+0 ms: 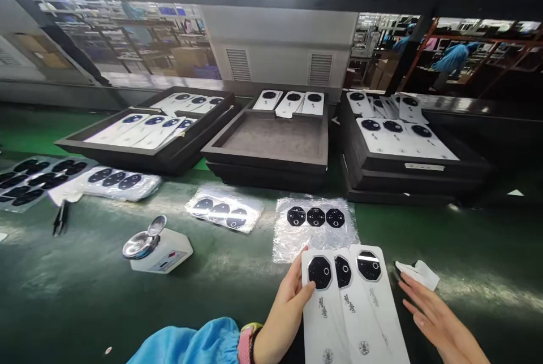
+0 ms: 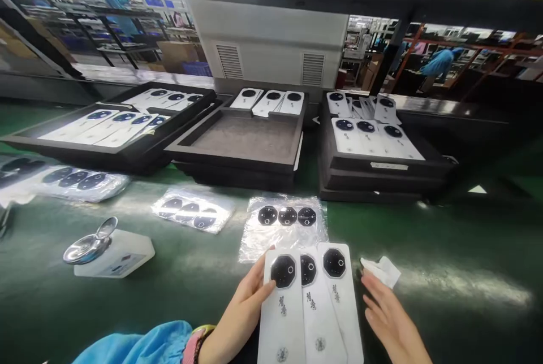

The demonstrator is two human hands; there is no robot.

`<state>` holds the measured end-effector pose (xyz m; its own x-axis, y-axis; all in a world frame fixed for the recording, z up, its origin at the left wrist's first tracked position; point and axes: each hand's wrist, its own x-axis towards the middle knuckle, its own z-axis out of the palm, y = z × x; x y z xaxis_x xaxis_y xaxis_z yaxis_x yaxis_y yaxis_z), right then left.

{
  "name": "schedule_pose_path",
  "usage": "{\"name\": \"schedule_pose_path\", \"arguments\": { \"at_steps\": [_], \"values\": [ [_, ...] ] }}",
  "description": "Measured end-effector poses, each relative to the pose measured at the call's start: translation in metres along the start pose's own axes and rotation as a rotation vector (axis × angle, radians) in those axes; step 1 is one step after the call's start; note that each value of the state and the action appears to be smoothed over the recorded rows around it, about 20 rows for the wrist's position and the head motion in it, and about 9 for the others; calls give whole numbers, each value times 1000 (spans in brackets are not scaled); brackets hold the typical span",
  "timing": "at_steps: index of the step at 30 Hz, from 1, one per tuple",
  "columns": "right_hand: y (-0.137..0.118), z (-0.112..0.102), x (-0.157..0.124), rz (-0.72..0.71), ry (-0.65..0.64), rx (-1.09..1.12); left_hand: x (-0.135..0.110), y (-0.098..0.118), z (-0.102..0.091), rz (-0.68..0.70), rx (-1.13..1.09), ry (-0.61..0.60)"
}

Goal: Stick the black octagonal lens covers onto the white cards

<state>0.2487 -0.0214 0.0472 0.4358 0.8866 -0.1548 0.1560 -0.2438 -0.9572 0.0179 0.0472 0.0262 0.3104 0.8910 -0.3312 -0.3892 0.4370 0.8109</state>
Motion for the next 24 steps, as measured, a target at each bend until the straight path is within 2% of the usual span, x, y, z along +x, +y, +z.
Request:
{"name": "schedule_pose_path", "arguments": {
  "at_steps": [4,8,11,13,16,18,21,24],
  "values": [
    [16,-6,5,156,-119,241,-5,-10,7,88,90,82],
    [-2,-6,12,316,-205,379,-5,-12,18,73,148,135],
    [-20,-2,12,400,-249,421,-3,-13,24,113,160,153],
    [-25,3,11,394,-287,410,-2,-15,24,140,141,150],
    [-22,15,6,294,-329,419,0,-16,22,169,97,142],
    [-18,26,0,242,-317,472,0,-16,21,180,88,130],
    [-12,46,-11,236,-292,574,0,-18,20,199,101,106],
    [-5,64,-16,206,-372,595,1,-23,20,226,120,90]
  ]
}}
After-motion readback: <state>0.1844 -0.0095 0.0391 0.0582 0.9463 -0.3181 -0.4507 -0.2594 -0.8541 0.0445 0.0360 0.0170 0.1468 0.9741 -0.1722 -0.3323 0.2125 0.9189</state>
